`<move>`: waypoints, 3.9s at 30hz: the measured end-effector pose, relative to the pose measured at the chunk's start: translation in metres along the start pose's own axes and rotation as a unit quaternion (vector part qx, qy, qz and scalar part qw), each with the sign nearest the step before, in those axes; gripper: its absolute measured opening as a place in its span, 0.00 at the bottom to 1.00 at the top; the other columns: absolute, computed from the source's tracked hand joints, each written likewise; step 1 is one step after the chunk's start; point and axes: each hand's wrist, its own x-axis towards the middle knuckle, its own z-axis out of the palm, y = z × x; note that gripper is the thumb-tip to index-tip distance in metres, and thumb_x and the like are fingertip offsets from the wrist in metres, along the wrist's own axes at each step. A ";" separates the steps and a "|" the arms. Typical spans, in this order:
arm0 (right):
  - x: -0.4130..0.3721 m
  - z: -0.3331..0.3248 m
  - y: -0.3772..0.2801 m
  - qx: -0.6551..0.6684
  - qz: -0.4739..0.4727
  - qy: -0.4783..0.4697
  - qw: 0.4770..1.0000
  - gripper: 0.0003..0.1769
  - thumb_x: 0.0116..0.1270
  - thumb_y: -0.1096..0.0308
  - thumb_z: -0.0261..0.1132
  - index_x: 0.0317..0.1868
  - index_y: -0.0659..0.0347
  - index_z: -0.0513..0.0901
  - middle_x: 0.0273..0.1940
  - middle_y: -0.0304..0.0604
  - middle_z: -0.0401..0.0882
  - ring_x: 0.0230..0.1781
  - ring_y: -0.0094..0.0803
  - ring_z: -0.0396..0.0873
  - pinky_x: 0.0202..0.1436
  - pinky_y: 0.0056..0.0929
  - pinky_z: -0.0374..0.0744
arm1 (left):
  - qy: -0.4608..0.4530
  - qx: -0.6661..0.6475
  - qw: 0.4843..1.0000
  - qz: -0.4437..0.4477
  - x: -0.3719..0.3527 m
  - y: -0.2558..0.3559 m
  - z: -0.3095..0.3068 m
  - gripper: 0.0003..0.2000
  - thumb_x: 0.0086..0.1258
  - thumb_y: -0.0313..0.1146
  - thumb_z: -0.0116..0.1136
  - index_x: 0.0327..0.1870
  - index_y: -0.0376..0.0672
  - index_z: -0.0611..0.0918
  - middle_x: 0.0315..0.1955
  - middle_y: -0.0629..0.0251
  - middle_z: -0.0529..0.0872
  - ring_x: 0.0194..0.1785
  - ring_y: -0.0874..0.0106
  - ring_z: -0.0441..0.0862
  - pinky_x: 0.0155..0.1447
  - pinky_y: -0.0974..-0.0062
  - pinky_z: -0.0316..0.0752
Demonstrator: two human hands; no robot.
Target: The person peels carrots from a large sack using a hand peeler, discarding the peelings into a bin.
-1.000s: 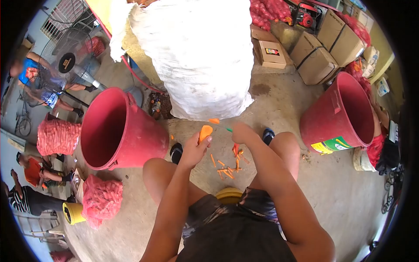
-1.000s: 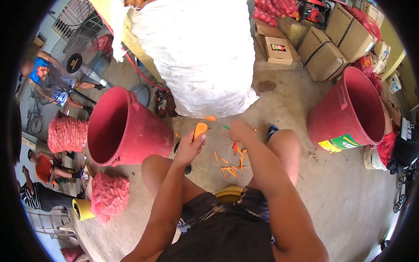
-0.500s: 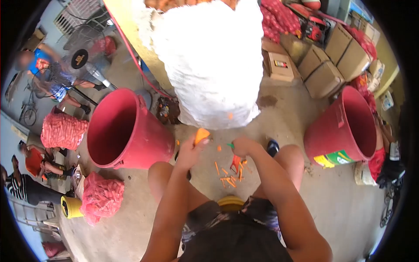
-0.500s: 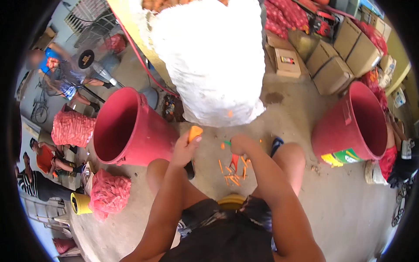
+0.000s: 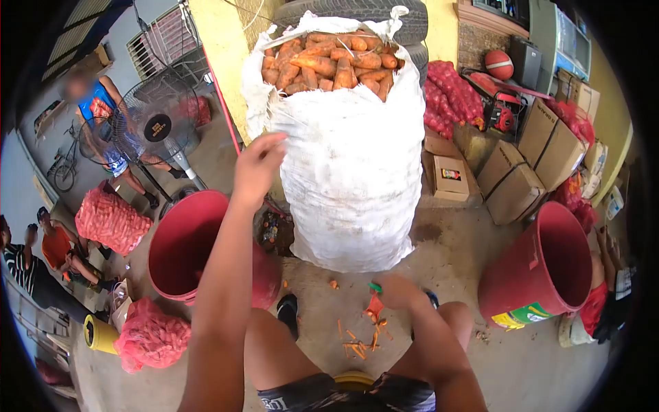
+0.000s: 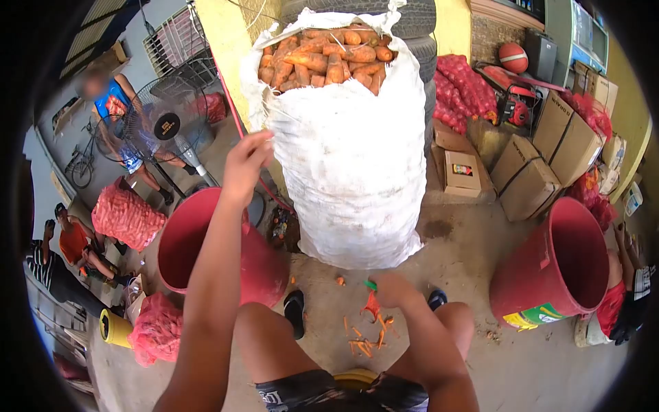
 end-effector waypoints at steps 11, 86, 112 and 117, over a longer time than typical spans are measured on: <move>0.003 -0.014 0.008 0.004 0.019 -0.002 1.000 0.19 0.66 0.70 0.62 0.57 0.55 0.85 0.47 0.61 0.88 0.51 0.63 0.85 0.55 0.57 0.81 | 0.222 0.497 0.824 0.155 0.191 0.029 0.085 0.26 0.74 0.41 0.60 0.74 0.55 0.78 0.73 0.61 0.79 0.76 0.51 0.72 0.77 0.55 0.70; 0.040 0.019 -0.001 0.256 0.062 0.177 0.948 0.30 0.53 0.58 0.87 0.52 0.56 0.82 0.39 0.48 0.88 0.42 0.41 0.85 0.50 0.41 0.82 | -0.196 -0.345 0.773 -0.494 -0.274 -0.176 0.075 0.16 0.90 0.46 0.45 0.68 0.51 0.76 0.51 0.67 0.86 0.44 0.73 0.82 0.44 0.68 0.78; 0.031 0.010 -0.005 0.247 0.070 0.170 0.951 0.31 0.56 0.54 0.85 0.56 0.56 0.82 0.42 0.51 0.89 0.45 0.46 0.88 0.51 0.43 0.83 | -0.193 -0.315 0.775 -0.514 -0.274 -0.163 0.069 0.21 0.89 0.50 0.45 0.69 0.47 0.78 0.45 0.67 0.86 0.41 0.72 0.83 0.46 0.68 0.78; 0.018 0.029 -0.037 0.233 0.019 0.173 0.957 0.29 0.58 0.56 0.84 0.55 0.55 0.82 0.41 0.50 0.87 0.43 0.45 0.87 0.49 0.41 0.83 | -0.085 -0.300 0.790 -0.527 -0.270 -0.161 0.079 0.19 0.89 0.50 0.45 0.62 0.47 0.81 0.42 0.65 0.86 0.40 0.72 0.83 0.45 0.69 0.77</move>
